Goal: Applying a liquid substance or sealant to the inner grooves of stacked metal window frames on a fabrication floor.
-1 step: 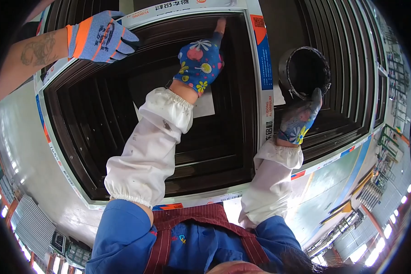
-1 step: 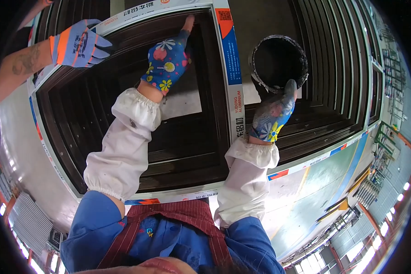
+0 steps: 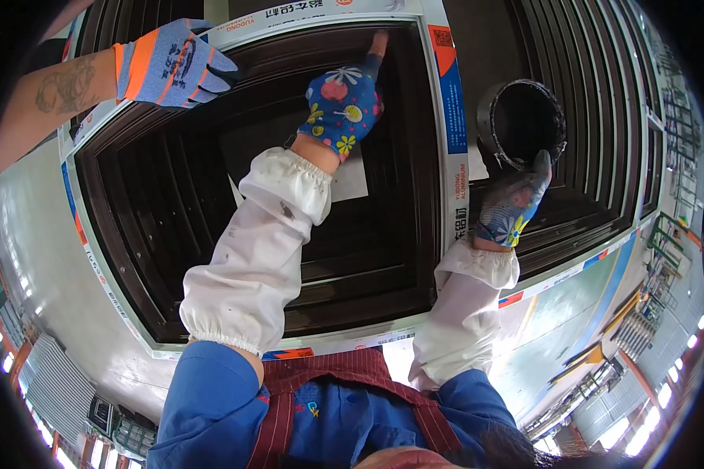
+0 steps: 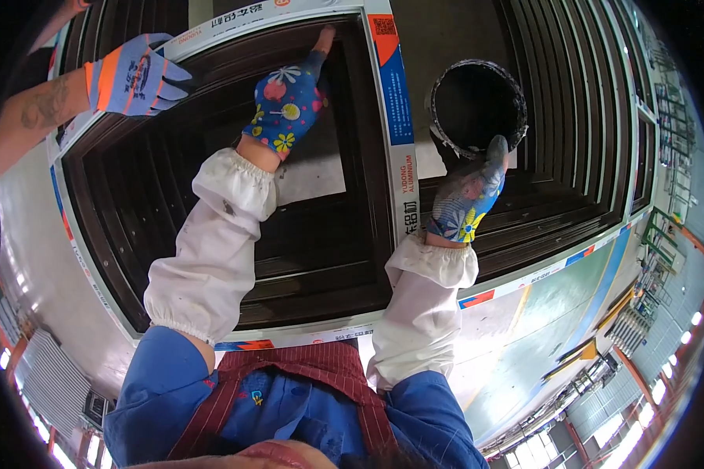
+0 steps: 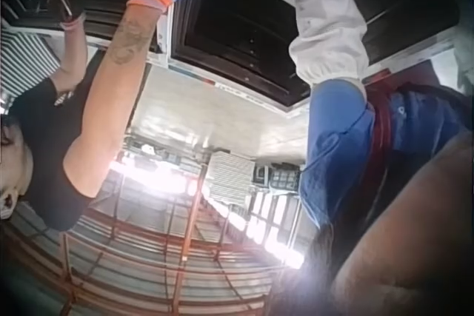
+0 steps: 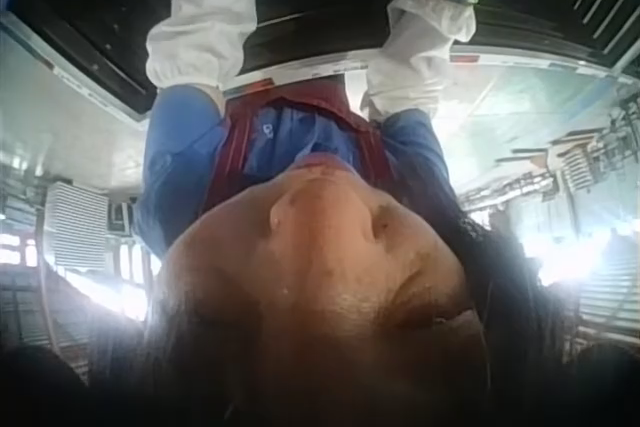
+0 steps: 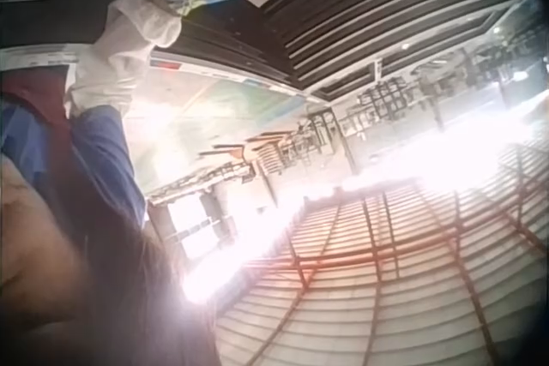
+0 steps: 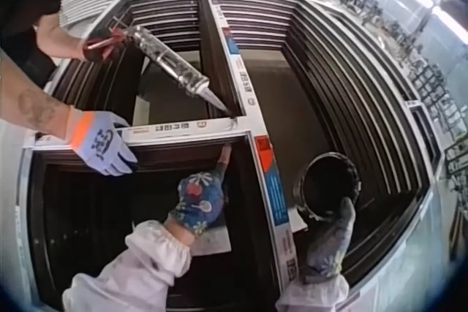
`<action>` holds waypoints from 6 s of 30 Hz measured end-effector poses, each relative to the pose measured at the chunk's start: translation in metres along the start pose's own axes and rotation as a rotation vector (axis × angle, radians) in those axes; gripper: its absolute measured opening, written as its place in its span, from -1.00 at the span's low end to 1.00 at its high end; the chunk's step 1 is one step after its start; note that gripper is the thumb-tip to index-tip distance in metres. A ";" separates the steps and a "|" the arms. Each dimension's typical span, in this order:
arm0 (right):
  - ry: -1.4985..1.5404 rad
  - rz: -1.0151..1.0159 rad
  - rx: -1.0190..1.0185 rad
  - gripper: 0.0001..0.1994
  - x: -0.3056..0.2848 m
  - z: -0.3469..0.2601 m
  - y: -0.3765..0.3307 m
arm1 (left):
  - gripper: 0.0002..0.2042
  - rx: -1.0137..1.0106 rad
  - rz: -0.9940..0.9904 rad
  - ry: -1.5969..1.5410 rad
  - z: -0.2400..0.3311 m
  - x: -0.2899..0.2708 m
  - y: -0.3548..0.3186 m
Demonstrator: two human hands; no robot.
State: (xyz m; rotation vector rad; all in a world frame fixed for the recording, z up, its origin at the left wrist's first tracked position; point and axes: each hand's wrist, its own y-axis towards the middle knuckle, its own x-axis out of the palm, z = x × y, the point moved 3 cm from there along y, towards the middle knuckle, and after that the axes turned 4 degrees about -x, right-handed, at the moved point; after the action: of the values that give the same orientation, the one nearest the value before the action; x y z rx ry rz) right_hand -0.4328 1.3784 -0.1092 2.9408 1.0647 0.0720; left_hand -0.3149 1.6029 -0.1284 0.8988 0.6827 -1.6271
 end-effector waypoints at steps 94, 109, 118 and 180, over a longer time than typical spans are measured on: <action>-0.287 -0.176 -0.290 -0.63 -0.012 -0.007 0.003 | -0.26 -0.042 -0.079 -0.075 -0.042 0.045 -0.008; 0.043 -0.045 -0.021 -0.57 0.027 -0.021 -0.019 | -0.50 0.078 0.043 -0.105 -0.043 0.069 0.014; -0.192 -0.252 -0.294 -0.61 -0.005 -0.007 -0.005 | -0.85 -0.023 0.018 0.139 -0.040 0.055 0.006; 0.106 -0.014 0.074 -0.62 -0.086 -0.043 -0.069 | -0.65 0.432 -1.003 -1.719 0.088 -0.031 -0.118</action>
State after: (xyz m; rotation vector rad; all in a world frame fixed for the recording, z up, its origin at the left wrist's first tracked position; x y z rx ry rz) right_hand -0.5451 1.3757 -0.0713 3.0258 1.1242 0.1944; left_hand -0.4443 1.5752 -0.0570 -0.9145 -0.6016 -2.6461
